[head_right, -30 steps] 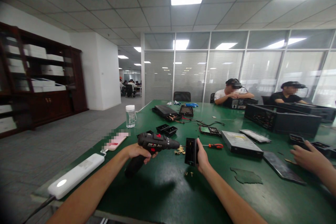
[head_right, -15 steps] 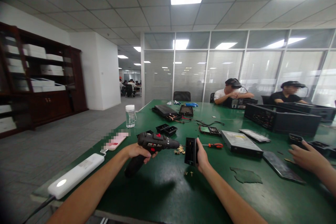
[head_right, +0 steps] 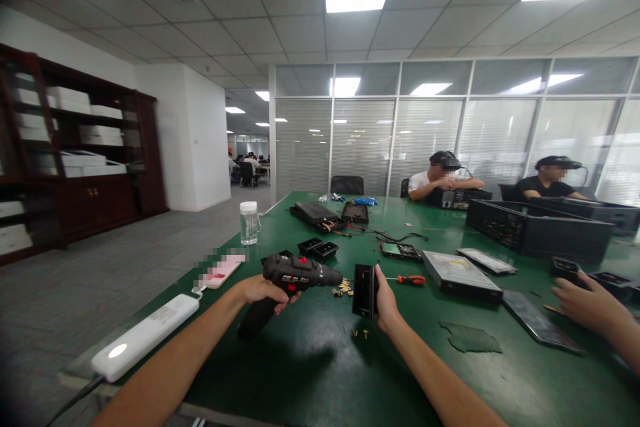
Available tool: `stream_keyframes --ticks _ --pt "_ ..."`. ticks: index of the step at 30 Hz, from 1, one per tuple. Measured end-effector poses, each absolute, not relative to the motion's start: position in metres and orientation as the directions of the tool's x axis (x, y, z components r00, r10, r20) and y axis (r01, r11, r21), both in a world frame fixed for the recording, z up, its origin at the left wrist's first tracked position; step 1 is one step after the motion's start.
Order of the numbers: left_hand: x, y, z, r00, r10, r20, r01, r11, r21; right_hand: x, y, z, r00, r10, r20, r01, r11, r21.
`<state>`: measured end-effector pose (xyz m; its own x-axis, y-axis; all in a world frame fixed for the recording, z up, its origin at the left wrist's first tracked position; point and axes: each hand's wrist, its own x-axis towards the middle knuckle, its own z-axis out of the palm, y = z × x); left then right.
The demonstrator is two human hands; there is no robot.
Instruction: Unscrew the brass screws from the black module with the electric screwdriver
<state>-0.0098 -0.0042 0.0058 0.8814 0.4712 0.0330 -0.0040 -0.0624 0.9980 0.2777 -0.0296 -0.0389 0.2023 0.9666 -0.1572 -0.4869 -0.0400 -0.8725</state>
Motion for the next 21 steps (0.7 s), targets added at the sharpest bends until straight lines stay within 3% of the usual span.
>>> stream_keyframes --ticks 21 --pt "-0.0085 -0.0065 0.0071 0.88 0.473 0.038 -0.007 -0.067 0.998 0.278 -0.0296 -0.0396 0.23 0.96 -0.162 -0.482 -0.032 -0.875"
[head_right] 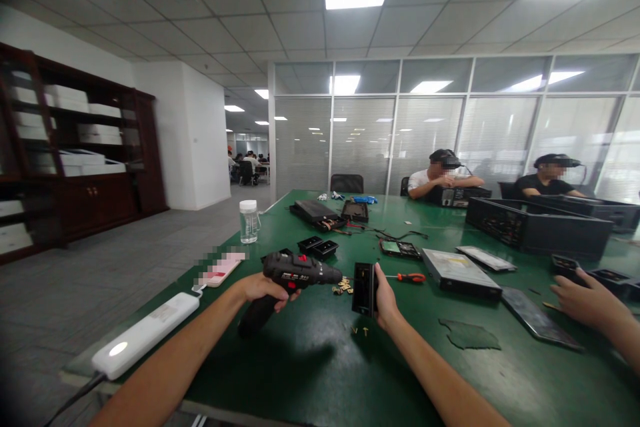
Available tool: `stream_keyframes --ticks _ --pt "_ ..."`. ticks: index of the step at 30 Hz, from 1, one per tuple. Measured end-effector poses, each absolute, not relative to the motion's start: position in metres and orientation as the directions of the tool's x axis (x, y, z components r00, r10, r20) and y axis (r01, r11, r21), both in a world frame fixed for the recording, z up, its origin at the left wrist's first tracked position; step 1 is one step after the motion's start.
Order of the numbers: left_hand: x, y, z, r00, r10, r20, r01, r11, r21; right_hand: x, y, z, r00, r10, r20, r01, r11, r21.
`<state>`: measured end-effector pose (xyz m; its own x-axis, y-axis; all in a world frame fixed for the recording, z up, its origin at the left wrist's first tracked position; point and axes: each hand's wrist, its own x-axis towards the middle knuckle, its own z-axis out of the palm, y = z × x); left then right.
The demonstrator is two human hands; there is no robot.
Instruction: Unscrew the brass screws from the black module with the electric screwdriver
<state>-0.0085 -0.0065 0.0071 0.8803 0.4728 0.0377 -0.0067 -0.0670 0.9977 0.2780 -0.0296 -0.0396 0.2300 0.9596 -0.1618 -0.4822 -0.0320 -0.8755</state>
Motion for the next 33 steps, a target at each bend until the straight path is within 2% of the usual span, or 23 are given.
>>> stream_keyframes --ticks 33 --pt "-0.0085 -0.0082 0.0084 0.875 0.484 0.027 0.006 -0.068 0.998 0.2774 -0.0311 -0.0375 0.214 0.961 -0.176 -0.493 -0.049 -0.869"
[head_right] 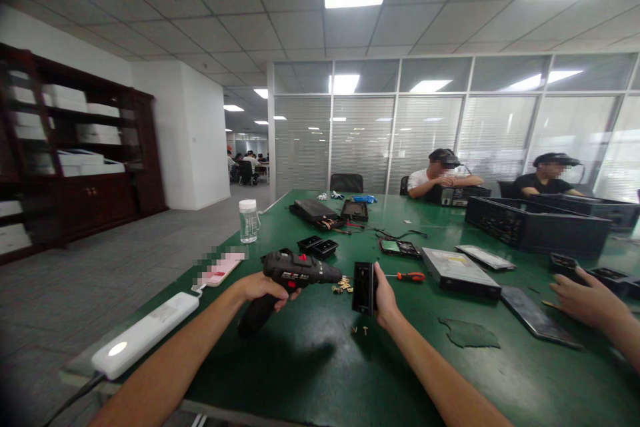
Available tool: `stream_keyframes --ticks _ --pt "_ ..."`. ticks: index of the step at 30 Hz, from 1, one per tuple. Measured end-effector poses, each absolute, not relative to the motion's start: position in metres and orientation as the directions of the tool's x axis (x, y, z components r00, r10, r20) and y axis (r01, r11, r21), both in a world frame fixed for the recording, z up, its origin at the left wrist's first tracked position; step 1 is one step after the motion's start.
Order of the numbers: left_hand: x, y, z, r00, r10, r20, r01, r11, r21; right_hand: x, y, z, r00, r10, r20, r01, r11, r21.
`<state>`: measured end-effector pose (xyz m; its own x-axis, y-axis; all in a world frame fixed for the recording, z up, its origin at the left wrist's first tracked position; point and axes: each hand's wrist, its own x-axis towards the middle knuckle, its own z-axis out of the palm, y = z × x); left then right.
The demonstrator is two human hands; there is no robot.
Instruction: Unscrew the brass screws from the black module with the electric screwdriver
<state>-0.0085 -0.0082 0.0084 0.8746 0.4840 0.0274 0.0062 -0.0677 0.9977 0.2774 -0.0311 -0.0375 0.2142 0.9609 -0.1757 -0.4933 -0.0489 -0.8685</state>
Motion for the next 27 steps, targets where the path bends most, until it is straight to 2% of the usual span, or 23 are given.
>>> stream_keyframes --ticks 27 --pt "-0.0099 -0.005 0.0065 0.884 0.464 0.054 0.003 -0.121 0.993 0.2772 -0.0308 -0.037 0.226 0.959 -0.173 -0.476 -0.047 -0.878"
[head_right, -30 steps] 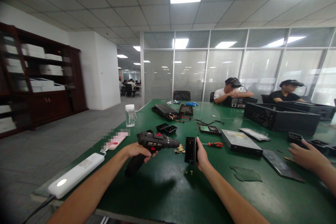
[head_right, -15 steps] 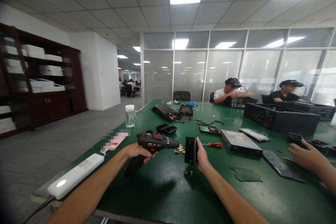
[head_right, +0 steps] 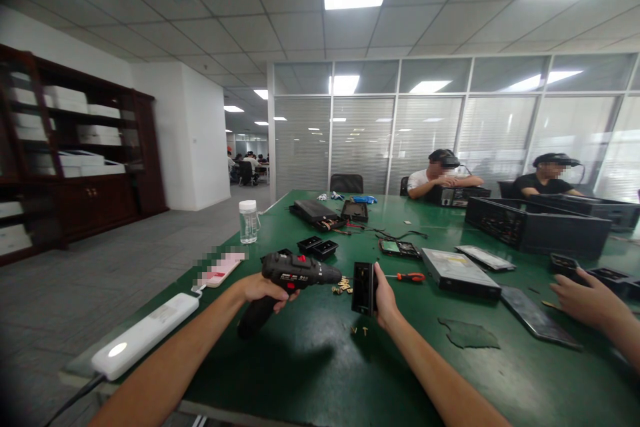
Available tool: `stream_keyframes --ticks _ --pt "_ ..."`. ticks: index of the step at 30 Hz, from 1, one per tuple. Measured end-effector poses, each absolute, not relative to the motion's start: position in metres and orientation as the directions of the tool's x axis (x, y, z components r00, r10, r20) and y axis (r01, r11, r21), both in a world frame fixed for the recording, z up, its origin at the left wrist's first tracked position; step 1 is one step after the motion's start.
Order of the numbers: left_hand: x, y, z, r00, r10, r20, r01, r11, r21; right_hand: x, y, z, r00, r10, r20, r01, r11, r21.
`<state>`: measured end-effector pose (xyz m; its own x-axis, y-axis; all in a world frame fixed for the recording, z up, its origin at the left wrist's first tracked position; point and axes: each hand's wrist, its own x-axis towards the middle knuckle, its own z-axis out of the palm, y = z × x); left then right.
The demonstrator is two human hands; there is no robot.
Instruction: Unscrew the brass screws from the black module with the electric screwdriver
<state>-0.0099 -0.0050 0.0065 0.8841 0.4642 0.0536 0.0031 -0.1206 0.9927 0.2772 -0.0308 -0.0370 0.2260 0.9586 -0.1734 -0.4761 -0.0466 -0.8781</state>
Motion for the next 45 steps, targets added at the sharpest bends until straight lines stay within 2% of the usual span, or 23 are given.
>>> stream_keyframes --ticks 19,45 --pt "-0.0091 -0.0057 0.007 0.883 0.468 0.032 -0.001 -0.065 0.998 0.2795 -0.0288 -0.0408 0.23 0.961 -0.155 -0.453 -0.035 -0.891" --pt "-0.0098 -0.0023 0.0033 0.882 0.47 0.037 0.003 -0.082 0.997 0.2786 -0.0306 -0.0393 0.225 0.962 -0.154 -0.472 -0.031 -0.881"
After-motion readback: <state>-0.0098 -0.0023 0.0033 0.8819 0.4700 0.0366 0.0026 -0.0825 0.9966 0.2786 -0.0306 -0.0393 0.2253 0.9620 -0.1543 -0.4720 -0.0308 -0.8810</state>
